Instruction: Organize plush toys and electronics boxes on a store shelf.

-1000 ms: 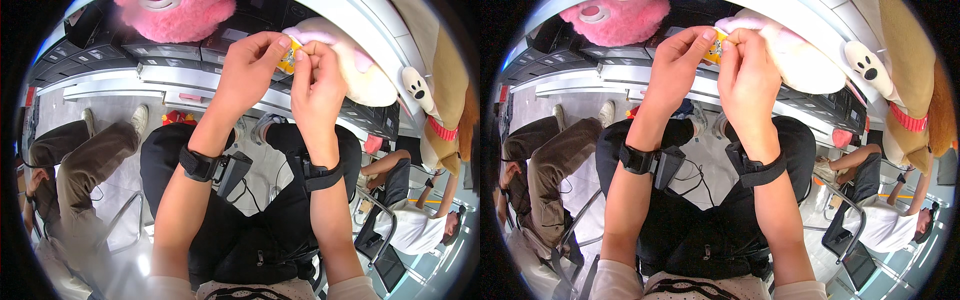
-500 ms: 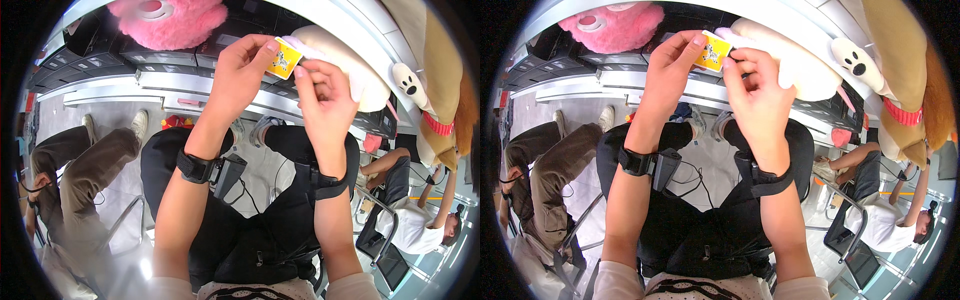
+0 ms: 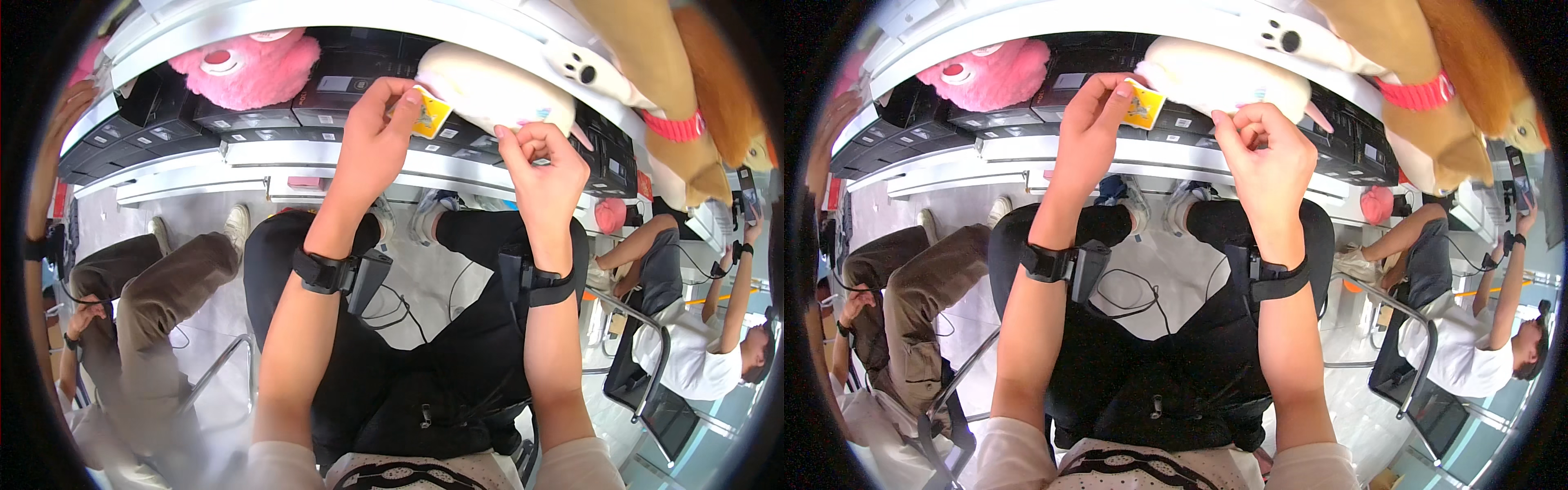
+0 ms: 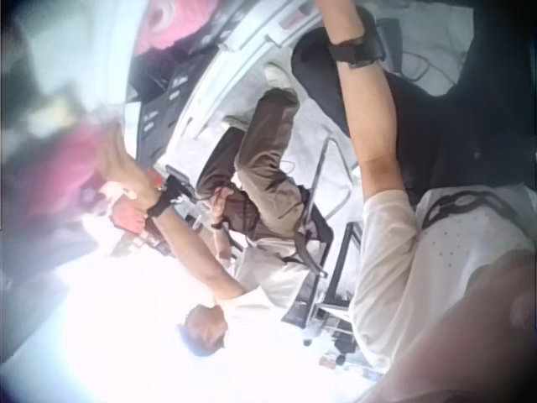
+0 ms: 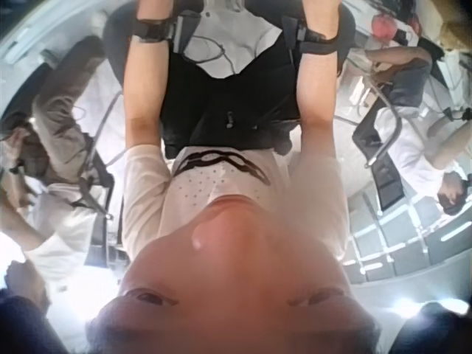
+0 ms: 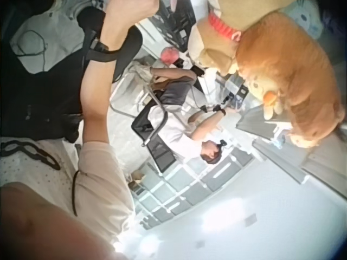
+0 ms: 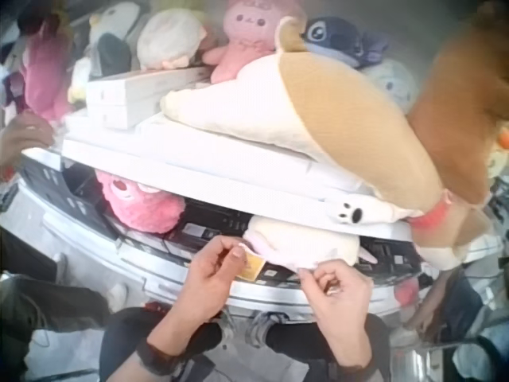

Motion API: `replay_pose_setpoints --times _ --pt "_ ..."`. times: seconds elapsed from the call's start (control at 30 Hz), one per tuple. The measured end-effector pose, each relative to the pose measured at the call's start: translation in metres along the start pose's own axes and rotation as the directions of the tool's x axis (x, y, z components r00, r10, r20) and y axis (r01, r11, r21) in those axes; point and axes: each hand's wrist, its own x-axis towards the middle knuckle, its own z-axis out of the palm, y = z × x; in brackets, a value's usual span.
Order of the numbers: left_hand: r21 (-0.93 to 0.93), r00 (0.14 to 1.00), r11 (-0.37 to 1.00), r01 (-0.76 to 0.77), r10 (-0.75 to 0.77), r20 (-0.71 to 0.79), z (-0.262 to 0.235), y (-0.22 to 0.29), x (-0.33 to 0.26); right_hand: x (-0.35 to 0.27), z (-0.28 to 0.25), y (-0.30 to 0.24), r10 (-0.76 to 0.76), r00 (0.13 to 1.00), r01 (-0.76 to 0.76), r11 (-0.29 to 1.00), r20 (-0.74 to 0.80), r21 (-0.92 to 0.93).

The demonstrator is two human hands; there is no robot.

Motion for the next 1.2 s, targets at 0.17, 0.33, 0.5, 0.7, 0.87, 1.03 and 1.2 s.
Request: replay_pose_setpoints --times 0.17,0.33,0.5,0.7,0.87,1.03,1.2 --pt "0.439 0.926 0.824 -0.359 0.373 0.058 0.017 0.015 -0.011 -0.002 -0.022 0.017 -0.153 0.978 0.144 0.987 -0.144 -0.074" --pt "0.656 0.893 0.605 -0.451 0.301 0.336 0.027 0.033 -0.026 -0.011 -0.028 0.034 -0.222 0.975 0.223 0.974 -0.014 0.039" --pt "0.730 0.891 0.517 -0.446 0.329 0.312 0.058 0.011 -0.032 -0.023 -0.028 0.027 -0.344 0.939 0.344 0.938 -0.012 0.042" --pt "0.733 0.826 0.426 -0.530 0.454 0.334 0.083 0.035 -0.040 -0.033 -0.055 0.004 -0.499 0.846 0.507 0.862 -0.188 -0.008" --pt "0.654 0.809 0.501 -0.566 0.488 0.327 0.083 0.023 -0.033 -0.030 -0.056 0.012 -0.387 0.895 0.411 0.909 -0.221 0.075" --pt "0.580 0.808 0.573 -0.579 0.500 0.313 0.099 0.037 -0.039 -0.035 -0.052 -0.006 -0.375 0.899 0.407 0.906 -0.227 0.117" --pt "0.583 0.702 0.464 -0.667 0.653 0.283 0.092 0.057 -0.024 -0.031 -0.058 -0.032 -0.573 0.770 0.595 0.804 -0.278 -0.010"
